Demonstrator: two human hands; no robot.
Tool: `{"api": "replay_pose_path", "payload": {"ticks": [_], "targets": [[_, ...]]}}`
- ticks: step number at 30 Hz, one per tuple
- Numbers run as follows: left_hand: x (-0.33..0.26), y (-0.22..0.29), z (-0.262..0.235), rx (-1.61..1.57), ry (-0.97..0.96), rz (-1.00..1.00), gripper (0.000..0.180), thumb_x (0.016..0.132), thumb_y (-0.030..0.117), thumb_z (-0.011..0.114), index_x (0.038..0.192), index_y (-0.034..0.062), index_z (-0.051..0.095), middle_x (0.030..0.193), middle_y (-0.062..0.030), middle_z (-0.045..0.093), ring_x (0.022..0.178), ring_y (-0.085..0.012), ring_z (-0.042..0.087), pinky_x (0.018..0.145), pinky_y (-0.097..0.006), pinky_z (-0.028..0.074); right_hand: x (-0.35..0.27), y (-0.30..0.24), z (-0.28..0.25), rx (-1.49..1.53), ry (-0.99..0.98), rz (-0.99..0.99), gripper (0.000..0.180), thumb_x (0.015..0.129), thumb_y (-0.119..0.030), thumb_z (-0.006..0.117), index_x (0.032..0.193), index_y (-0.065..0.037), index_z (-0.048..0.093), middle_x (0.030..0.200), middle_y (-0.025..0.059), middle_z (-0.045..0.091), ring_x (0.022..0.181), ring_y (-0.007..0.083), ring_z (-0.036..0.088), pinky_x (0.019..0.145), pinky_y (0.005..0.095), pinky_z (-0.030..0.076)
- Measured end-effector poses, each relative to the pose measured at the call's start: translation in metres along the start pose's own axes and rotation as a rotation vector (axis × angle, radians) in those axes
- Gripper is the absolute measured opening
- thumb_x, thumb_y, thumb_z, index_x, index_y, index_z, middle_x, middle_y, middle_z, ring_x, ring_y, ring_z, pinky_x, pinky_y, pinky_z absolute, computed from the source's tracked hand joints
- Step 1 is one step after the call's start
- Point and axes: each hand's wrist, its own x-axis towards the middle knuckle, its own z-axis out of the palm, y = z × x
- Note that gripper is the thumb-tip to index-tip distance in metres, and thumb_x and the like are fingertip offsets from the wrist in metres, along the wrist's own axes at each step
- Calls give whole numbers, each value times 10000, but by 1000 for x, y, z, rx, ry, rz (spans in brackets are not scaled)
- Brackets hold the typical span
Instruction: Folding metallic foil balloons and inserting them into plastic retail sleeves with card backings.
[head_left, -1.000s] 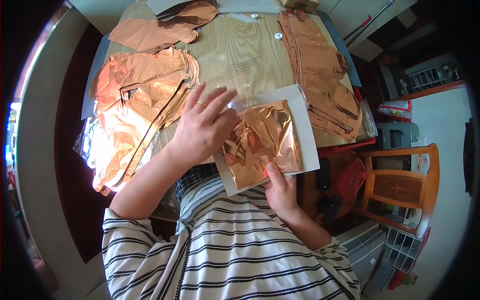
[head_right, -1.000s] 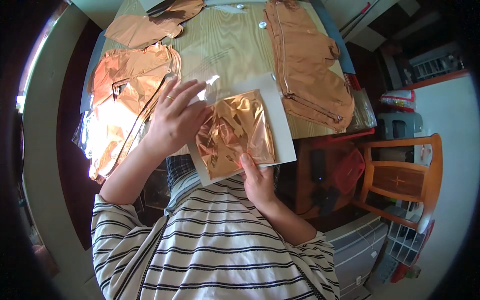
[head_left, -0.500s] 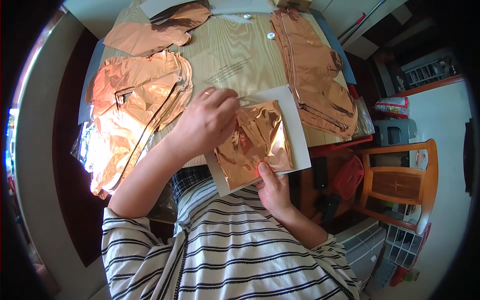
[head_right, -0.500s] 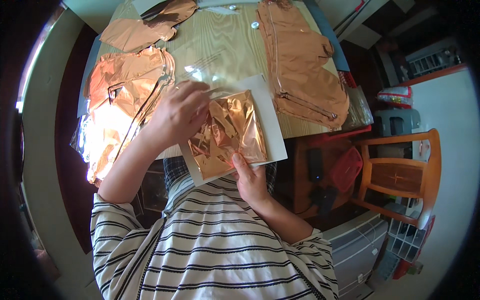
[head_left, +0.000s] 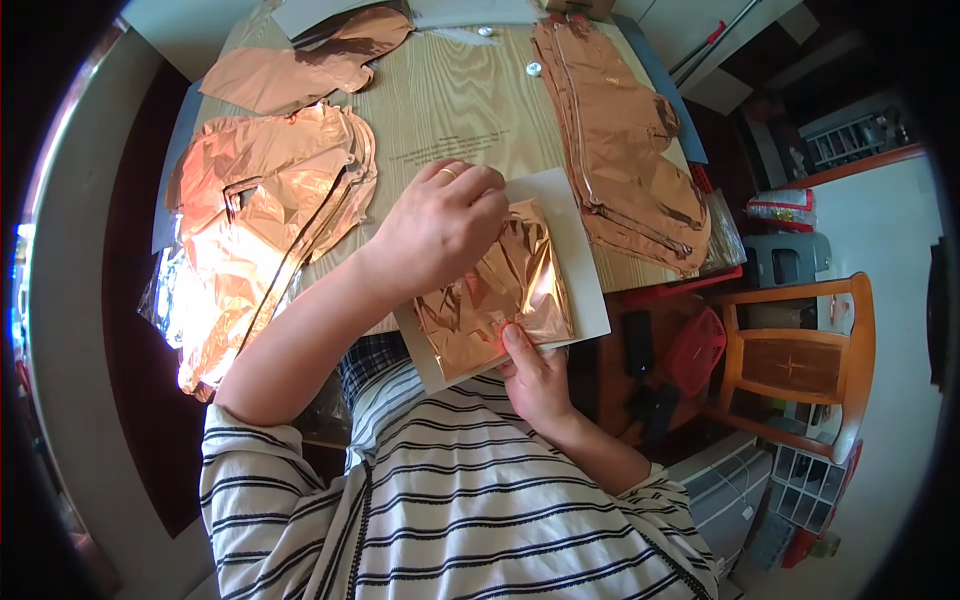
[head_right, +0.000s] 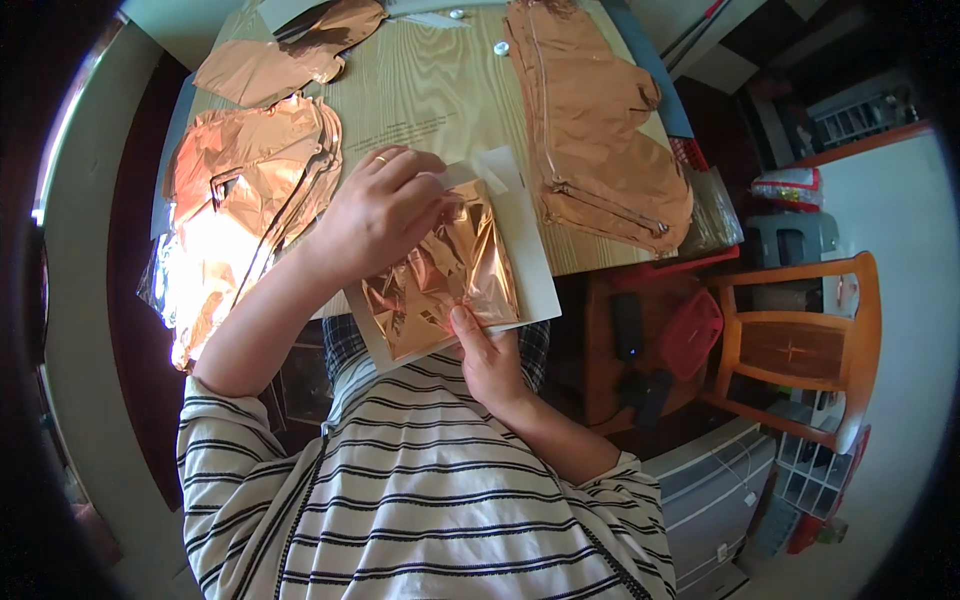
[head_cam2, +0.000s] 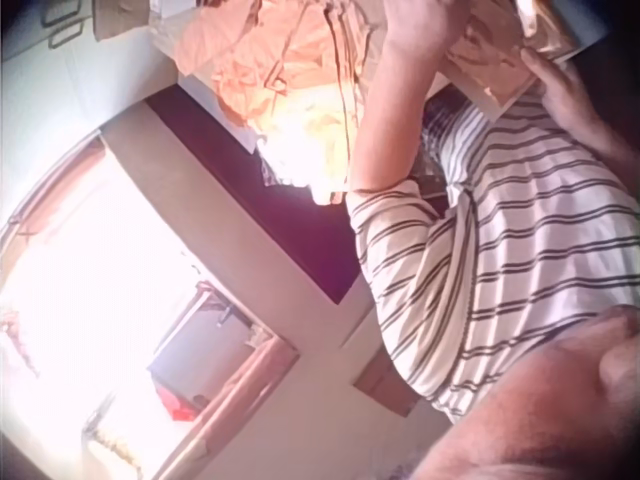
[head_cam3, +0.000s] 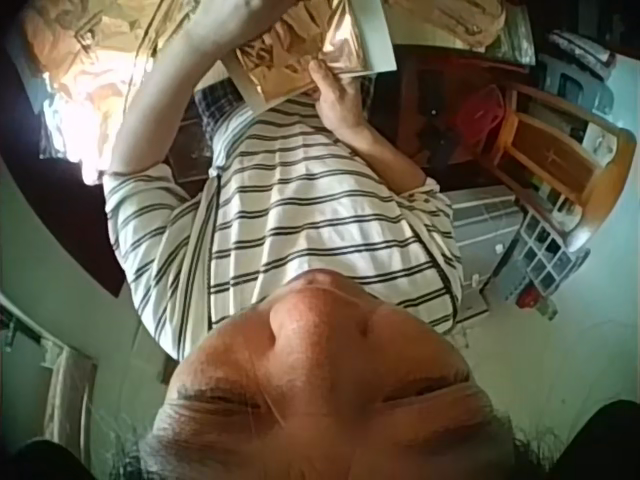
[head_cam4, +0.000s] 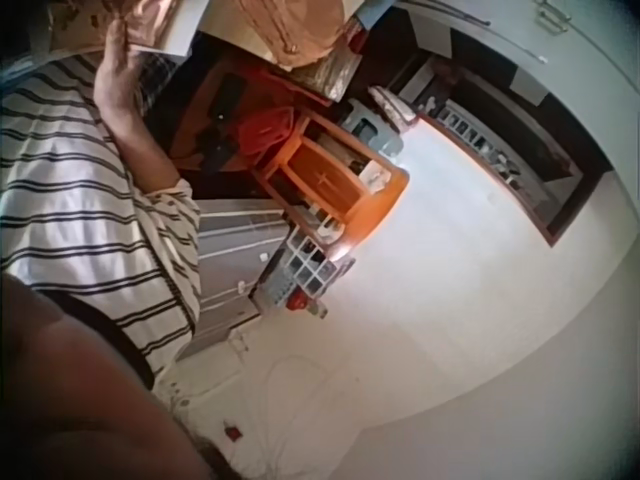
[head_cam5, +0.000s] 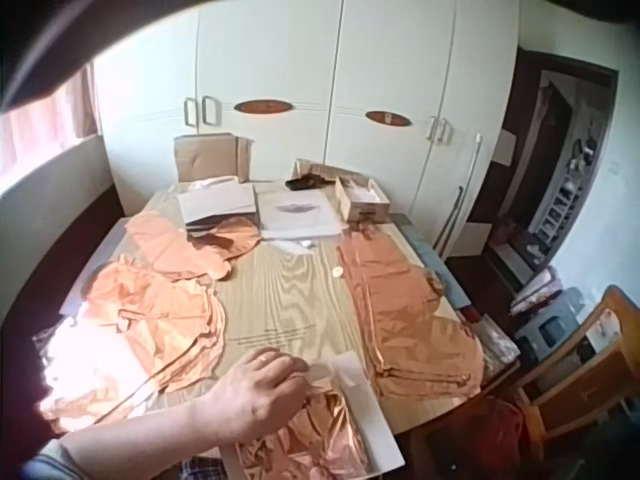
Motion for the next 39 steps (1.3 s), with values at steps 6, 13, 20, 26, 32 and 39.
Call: {"api": "replay_pose_path", "payload": {"ticks": [6, 13, 20, 26, 32, 39], "targets": [[-15, 24, -2, -11, 61, 69, 309, 748, 137, 673, 1042, 42, 692, 1146, -118, 622, 1081, -306, 614, 1062, -500, 445, 4, 5, 0, 175, -46, -24, 368, 1059, -157, 542, 1397, -22, 488, 1329, 111, 586, 1212, 234, 609, 1019, 401, 519], [-30, 34, -22, 107, 81, -120, 269, 760, 75, 758, 1020, 54, 692, 1059, -86, 633, 962, -280, 613, 819, -428, 469, 3, 10, -2, 124, -19, -17, 388, 1065, -174, 539, 1409, -4, 482, 1346, 111, 585, 1206, 224, 605, 1019, 393, 514], [-44, 42, -26, 96, 35, -144, 333, 710, 94, 714, 1034, 21, 691, 962, -79, 628, 873, -260, 621, 785, -396, 479, 0, 7, 7, 93, -1, -57, 349, 1069, -163, 533, 1380, -8, 515, 1328, 93, 595, 1176, 193, 605, 1000, 358, 510], [-48, 63, -22, 25, -24, -33, 400, 687, 93, 701, 1071, -18, 697, 964, -86, 625, 907, -268, 628, 852, -423, 504, 4, 7, 12, 175, 9, -124, 304, 1062, -145, 552, 1344, -32, 549, 1239, 40, 626, 1081, 125, 595, 912, 298, 500], [-63, 61, -32, -47, 87, -70, 425, 774, 147, 765, 1148, -21, 649, 1111, -101, 605, 1036, -251, 595, 971, -430, 445, 2, 8, 4, 20, -42, -142, 235, 1056, -185, 579, 1241, -40, 594, 1119, 2, 621, 958, 82, 571, 812, 240, 467], [-85, 61, -23, -1348, 740, -1283, 632, 971, 144, 643, 1508, 54, 322, 1383, -129, 508, 1239, -236, 552, 1006, -397, 495, 0, 6, 19, -18, 131, -25, 188, 1055, -225, 595, 1112, -49, 628, 964, -36, 597, 814, 56, 520, 681, 224, 433]]}}
